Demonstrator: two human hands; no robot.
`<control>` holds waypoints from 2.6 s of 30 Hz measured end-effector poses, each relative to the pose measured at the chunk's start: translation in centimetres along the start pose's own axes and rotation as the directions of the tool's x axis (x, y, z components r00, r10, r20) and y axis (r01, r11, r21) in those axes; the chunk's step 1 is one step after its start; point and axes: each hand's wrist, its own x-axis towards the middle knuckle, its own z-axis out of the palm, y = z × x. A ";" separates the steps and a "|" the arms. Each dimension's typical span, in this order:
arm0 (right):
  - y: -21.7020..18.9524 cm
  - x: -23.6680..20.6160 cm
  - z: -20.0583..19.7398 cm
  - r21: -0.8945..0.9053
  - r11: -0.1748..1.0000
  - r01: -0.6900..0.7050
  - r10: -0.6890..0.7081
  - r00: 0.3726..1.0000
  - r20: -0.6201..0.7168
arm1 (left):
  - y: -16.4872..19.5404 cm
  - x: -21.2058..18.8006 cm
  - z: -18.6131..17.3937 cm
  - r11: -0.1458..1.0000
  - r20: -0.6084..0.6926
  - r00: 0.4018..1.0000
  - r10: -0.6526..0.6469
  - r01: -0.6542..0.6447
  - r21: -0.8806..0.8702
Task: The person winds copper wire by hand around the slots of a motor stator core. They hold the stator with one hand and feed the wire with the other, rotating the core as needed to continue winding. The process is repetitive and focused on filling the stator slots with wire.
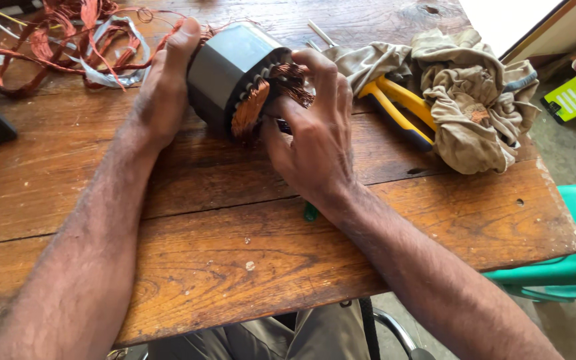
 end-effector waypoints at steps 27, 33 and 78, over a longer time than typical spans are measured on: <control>0.8 0.0 0.7 -0.049 0.999 0.002 -0.002 1.000 0.006 | 2.3 -0.4 0.6 0.999 0.036 0.999 -0.019 0.018 0.050; -0.1 0.3 0.8 -0.043 0.999 -0.006 0.006 1.000 0.004 | 1.3 -0.3 -0.4 0.995 0.028 0.999 -0.040 0.038 0.093; -2.4 0.5 1.1 -0.261 0.955 0.141 -0.138 0.990 0.029 | -2.4 -0.9 -2.4 0.991 -0.070 0.989 0.129 -0.131 -0.019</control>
